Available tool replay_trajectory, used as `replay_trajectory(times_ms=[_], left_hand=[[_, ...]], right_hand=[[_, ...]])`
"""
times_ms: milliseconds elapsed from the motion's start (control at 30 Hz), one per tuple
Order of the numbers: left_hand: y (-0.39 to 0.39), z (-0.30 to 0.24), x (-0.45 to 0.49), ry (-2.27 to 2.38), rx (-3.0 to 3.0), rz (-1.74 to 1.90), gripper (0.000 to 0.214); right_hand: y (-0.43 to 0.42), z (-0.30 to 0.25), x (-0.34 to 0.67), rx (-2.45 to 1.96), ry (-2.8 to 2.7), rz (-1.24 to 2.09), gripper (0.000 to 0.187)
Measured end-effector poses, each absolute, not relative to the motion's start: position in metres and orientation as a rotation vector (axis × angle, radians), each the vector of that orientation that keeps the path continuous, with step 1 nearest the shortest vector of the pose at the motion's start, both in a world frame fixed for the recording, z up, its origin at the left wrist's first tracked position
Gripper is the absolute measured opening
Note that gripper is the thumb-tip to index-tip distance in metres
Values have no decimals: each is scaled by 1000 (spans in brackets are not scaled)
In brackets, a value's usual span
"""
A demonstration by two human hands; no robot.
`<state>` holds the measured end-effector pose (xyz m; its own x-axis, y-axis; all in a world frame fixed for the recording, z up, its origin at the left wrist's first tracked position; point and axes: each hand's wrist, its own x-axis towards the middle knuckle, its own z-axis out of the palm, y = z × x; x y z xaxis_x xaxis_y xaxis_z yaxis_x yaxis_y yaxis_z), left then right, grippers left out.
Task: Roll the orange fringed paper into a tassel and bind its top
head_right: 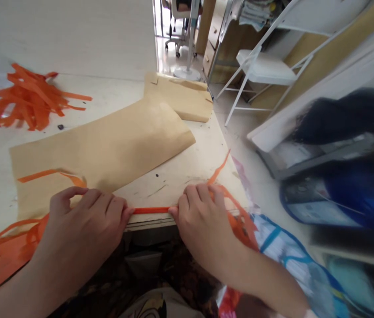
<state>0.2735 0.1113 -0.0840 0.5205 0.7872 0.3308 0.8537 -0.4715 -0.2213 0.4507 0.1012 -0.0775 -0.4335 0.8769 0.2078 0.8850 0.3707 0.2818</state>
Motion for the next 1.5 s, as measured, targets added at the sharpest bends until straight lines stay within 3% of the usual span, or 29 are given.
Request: replay_trajectory(times_ms=[333,633,1167,1500], left_hand=[[123,-71,272,-1272,-2633,-175,11],[88,-84,298,-1307,-2303,-318,32],[70,-107,287,-1153,-2172,-434,31],[67,-105,287,-1185,-2147,-496,26]], right_hand=[[97,-66,436,-1427,-2642,-696,17],[66,-104,410,-1548,-2414,-1149,33],[61,-118,407,-1670,-2294,-996,49],[64,-110,407,-1733,-2302,-955,37]])
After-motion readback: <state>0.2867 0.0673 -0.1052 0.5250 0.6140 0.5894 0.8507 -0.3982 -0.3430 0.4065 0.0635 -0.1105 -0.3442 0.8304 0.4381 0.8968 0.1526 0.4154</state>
